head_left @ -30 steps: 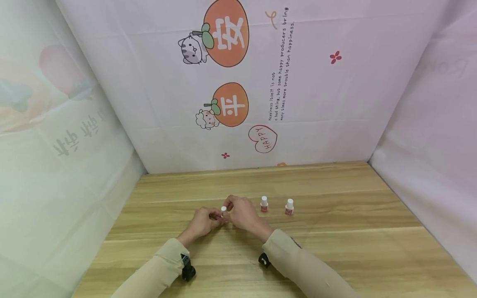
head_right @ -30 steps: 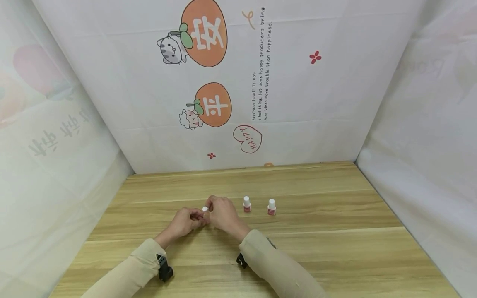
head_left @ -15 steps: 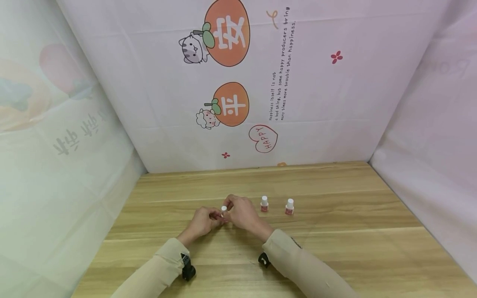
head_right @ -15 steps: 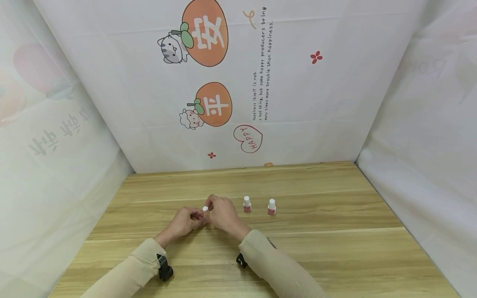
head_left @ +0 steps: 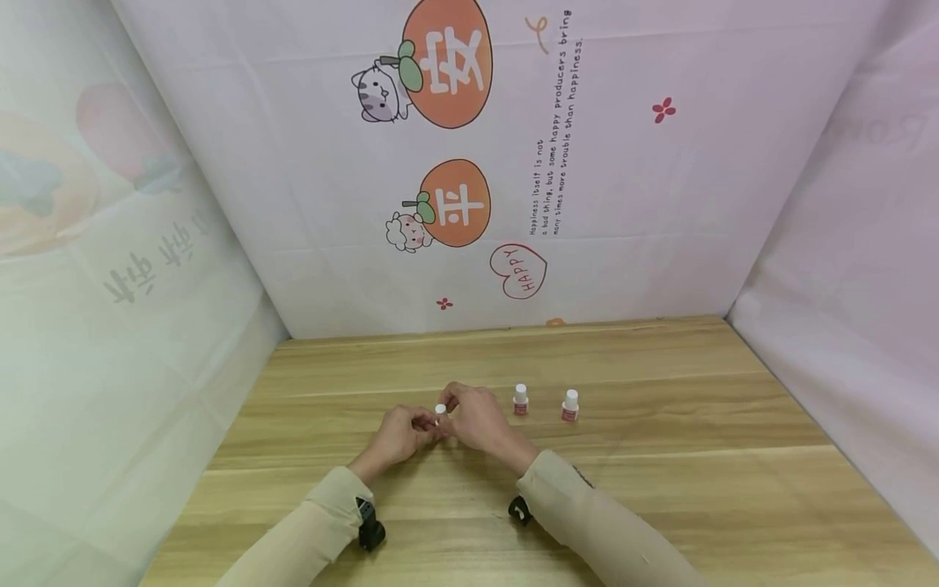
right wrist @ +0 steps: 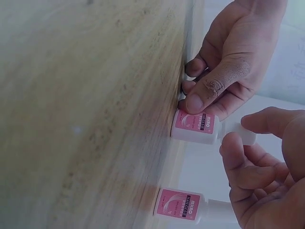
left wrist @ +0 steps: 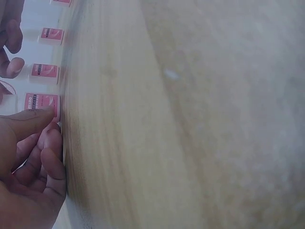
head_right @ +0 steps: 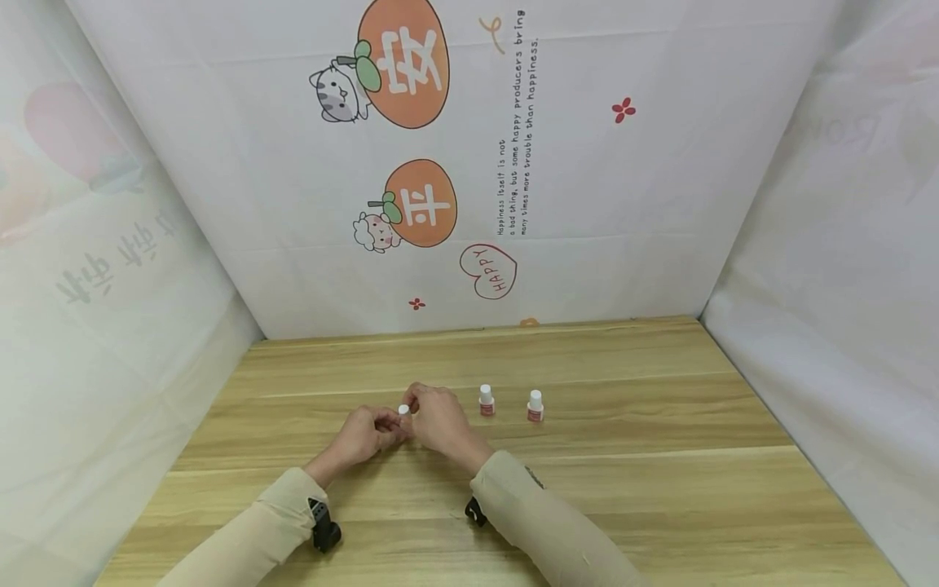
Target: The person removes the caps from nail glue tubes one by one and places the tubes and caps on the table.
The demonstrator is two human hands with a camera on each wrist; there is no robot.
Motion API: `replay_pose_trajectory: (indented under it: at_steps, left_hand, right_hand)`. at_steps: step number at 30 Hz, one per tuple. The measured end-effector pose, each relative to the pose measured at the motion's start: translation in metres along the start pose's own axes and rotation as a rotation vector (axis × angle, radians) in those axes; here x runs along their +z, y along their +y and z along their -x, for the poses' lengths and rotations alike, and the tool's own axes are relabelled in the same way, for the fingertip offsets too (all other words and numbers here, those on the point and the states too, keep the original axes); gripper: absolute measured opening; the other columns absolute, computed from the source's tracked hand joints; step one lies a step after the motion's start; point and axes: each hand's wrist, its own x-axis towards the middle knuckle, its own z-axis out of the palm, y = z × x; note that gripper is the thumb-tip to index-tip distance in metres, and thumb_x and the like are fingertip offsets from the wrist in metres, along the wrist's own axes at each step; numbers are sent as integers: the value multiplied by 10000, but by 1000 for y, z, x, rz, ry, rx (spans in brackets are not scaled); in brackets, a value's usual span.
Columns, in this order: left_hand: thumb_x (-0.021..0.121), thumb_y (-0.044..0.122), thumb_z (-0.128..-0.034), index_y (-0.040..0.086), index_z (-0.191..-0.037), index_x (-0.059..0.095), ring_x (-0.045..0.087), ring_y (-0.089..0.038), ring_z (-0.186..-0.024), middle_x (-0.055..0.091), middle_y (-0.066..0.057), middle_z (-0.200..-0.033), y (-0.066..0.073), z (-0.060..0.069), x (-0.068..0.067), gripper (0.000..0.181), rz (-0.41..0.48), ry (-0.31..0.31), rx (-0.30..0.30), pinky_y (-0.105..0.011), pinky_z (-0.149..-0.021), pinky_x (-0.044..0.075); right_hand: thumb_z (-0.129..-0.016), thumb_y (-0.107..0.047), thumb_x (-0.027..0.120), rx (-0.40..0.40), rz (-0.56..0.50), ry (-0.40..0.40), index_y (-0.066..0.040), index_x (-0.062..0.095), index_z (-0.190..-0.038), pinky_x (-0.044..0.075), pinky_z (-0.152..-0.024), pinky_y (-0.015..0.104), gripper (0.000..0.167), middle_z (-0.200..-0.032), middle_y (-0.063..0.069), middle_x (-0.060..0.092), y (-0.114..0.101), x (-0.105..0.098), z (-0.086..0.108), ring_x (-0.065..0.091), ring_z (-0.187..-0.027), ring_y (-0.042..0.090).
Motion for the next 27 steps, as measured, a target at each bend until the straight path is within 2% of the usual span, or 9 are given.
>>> replay_pose_trajectory:
  at_steps: [6, 13, 20, 27]
  left_hand:
    - [743, 1, -844, 34, -941, 759, 684, -128, -777, 760, -81, -867, 0, -1, 0, 104, -8, 0, -4, -197, -673, 529]
    - [735, -6, -852, 35, -956, 760, 694, -133, -778, 762, -85, -879, 1, 0, 0, 114, 3, -3, 2, -198, -670, 538]
    - [731, -13, -851, 35, -959, 762, 693, -127, -771, 761, -78, -867, 0, 1, 0, 122, -4, -3, 6, -192, -672, 536]
    - [735, -9, -848, 41, -941, 761, 692, -140, -780, 761, -83, -876, 1, 1, 0, 109, -4, 5, 11, -194, -670, 534]
  right_hand:
    - [-869, -242, 767, 13, -12, -6, -133, 681, -1001, 523, -802, 355, 191, -918, 2, 737, 0, -1, 1, 668, -858, 185]
    - [-873, -226, 750, -10, 3, 1, -141, 687, -1003, 528, -824, 363, 168, -921, -20, 735, 0, -1, 0, 676, -873, 184]
    - [-863, -229, 768, 5, -21, 5, -149, 681, -979, 520, -784, 343, 165, -911, 3, 740, 1, 0, 1, 663, -844, 171]
    - [-861, -219, 755, -12, 1, 13, -142, 688, -994, 529, -811, 362, 167, -910, -19, 732, 0, 0, 1, 670, -844, 171]
